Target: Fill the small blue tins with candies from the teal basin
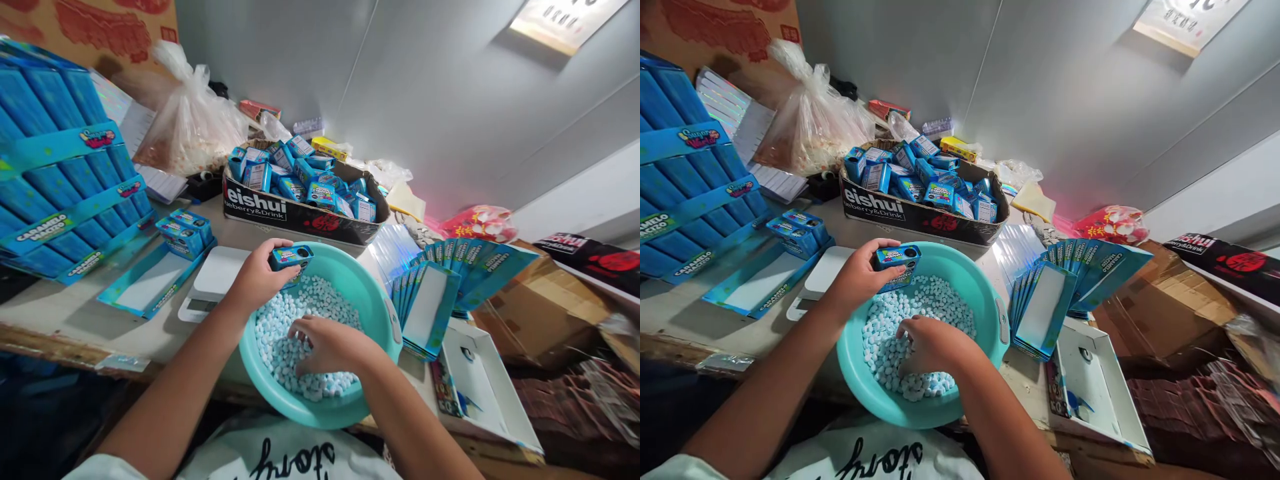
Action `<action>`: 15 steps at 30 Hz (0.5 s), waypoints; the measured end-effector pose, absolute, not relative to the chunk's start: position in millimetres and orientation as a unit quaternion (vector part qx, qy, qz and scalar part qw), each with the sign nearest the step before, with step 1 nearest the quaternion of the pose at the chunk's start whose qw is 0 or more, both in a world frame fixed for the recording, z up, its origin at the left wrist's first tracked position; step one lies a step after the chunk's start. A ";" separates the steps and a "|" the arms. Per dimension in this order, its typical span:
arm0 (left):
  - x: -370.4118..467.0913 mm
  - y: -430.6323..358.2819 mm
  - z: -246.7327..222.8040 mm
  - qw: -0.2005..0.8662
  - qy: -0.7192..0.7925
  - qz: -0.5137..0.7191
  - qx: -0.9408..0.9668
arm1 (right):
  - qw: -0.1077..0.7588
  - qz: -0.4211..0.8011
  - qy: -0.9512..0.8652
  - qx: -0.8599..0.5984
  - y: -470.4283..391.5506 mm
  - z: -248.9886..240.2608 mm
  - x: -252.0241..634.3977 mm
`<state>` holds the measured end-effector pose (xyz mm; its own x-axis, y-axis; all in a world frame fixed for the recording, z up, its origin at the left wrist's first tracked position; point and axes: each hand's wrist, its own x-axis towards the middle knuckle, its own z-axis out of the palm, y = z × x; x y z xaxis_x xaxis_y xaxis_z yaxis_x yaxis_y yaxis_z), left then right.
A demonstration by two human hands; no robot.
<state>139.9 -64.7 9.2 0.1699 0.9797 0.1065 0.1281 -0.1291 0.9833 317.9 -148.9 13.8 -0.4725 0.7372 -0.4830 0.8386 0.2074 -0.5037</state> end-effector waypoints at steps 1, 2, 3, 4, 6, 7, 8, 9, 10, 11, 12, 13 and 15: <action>139.8 -64.6 8.9 0.473 0.460 0.451 0.601 | 0.066 -0.375 0.774 0.506 -148.8 13.4 317.8; 139.8 -64.5 8.5 0.473 0.460 0.450 0.602 | 0.064 -0.380 0.773 0.504 -148.7 13.1 317.8; 139.8 -64.2 8.1 0.474 0.458 0.449 0.603 | 0.062 -0.383 0.772 0.503 -148.6 12.9 317.7; 139.9 -63.9 7.6 0.474 0.457 0.448 0.604 | 0.061 -0.384 0.772 0.503 -148.5 12.6 317.8; 140.1 -63.0 6.9 0.475 0.455 0.449 0.605 | 0.056 -0.380 0.775 0.502 -148.6 12.0 317.9; 140.1 -62.6 6.6 0.475 0.454 0.450 0.605 | 0.053 -0.374 0.779 0.501 -148.9 11.6 318.0; 140.2 -62.4 6.5 0.474 0.454 0.451 0.605 | 0.051 -0.367 0.782 0.501 -149.6 11.0 317.9; 140.2 -62.4 6.5 0.472 0.455 0.452 0.605 | 0.050 -0.360 0.784 0.503 -150.5 10.1 317.7; 140.1 -62.7 6.8 0.468 0.456 0.455 0.605 | 0.049 -0.353 0.786 0.506 -151.6 9.0 317.2; 140.1 -63.4 7.3 0.463 0.456 0.458 0.606 | 0.046 -0.345 0.787 0.510 -152.8 7.5 316.6; 140.1 -64.2 7.8 0.460 0.455 0.462 0.607 | 0.043 -0.336 0.787 0.515 -153.7 5.8 315.8; 140.2 -65.1 8.1 0.460 0.452 0.464 0.607 | 0.040 -0.325 0.788 0.521 -153.9 3.8 315.0; 140.9 -66.0 7.9 0.465 0.447 0.470 0.602 | 0.036 -0.304 0.797 0.521 -150.9 -0.4 313.5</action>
<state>140.9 -66.0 7.9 0.1588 0.9758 0.1506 0.1010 -0.1678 0.9806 313.5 -150.9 -0.4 -0.4554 0.8079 -0.3740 0.8520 0.2737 -0.4464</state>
